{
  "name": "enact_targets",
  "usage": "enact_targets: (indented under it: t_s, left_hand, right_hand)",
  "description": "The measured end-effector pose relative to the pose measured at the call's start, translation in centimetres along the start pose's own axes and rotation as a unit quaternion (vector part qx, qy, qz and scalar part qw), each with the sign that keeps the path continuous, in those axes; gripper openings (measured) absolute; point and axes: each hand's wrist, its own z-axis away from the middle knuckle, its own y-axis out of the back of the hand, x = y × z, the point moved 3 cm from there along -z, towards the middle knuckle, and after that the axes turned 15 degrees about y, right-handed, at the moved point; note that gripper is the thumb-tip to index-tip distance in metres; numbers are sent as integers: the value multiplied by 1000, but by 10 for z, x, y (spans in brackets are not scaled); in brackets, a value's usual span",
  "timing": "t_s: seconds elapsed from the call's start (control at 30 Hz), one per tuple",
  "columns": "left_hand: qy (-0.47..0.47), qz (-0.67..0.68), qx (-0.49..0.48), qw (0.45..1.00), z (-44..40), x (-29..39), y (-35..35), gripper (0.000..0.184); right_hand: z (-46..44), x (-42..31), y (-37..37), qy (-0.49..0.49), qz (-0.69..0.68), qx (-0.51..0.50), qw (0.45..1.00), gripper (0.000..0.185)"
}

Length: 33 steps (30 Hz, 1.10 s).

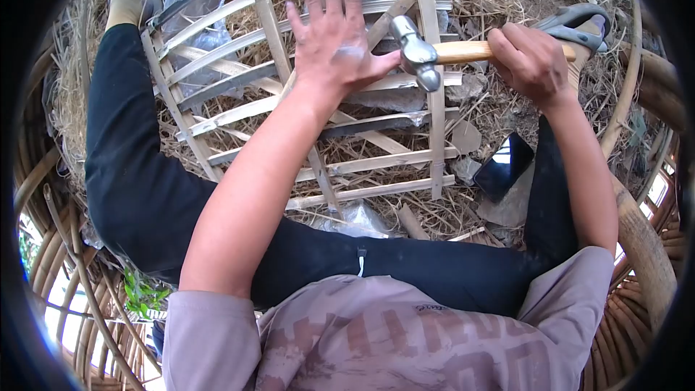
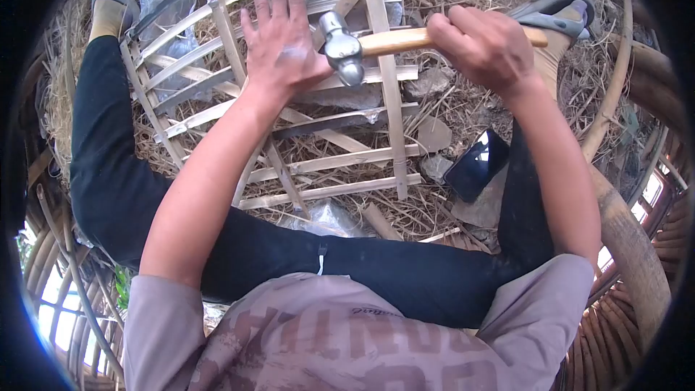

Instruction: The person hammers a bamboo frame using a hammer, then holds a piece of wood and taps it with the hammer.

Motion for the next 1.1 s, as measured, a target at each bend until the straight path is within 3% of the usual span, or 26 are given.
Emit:
enact_targets:
  t_s: [0.1, 0.17, 0.23, 0.33, 0.4, 0.43, 0.5, 0.73, 0.83, 0.87, 0.93, 1.0, 1.1]
  left_hand:
    - [7, 16, -15, 1000, 0, 6, 11, 136]
    - [-28, -77, -44, 996, -1, 15, 22, 84]
    - [4, -13, -120, 993, -1, 14, 27, 95]
    - [-1, 16, -1, 1000, -3, 8, 19, 135]
    - [-28, -48, -96, 994, -3, 16, 29, 109]
    - [-37, -81, -141, 986, -6, 19, 36, 101]
    - [-61, -85, -115, 988, -1, 17, 32, 102]
    - [-90, -94, -55, 990, -2, 15, 25, 103]
    - [-83, -77, -62, 992, 0, 14, 25, 100]
    - [-59, -69, -96, 991, 0, 14, 25, 98]
    - [-7, -53, -156, 986, -8, 16, 32, 95]
    - [-20, -86, -136, 987, -5, 17, 29, 93]
    - [-51, -97, -82, 991, -3, 17, 23, 91]
  right_hand:
    - [7, 2, -13, -49, 17, -63, 997, 19]
    - [4, 2, -2, -35, -2, -26, 999, 16]
    - [2, 2, 6, -11, -12, 13, 1000, 14]
    - [7, 5, -6, -25, -11, -46, 999, 12]
    - [15, 4, -12, -24, 10, -104, 994, 13]
    - [12, 4, -9, 0, 11, -76, 997, 13]
    - [8, 1, 0, 47, 3, -25, 999, 13]
    - [6, 4, -3, 107, 27, -42, 993, 14]
    - [12, 6, -22, -60, 25, -96, 993, 11]
    - [13, 8, -17, -55, 50, -90, 993, 11]
    - [-1, 10, 2, 8, 76, -30, 997, 11]
    - [-6, 8, 10, 74, 85, 17, 994, 12]
    - [-5, -2, 12, 119, 65, -4, 991, 14]
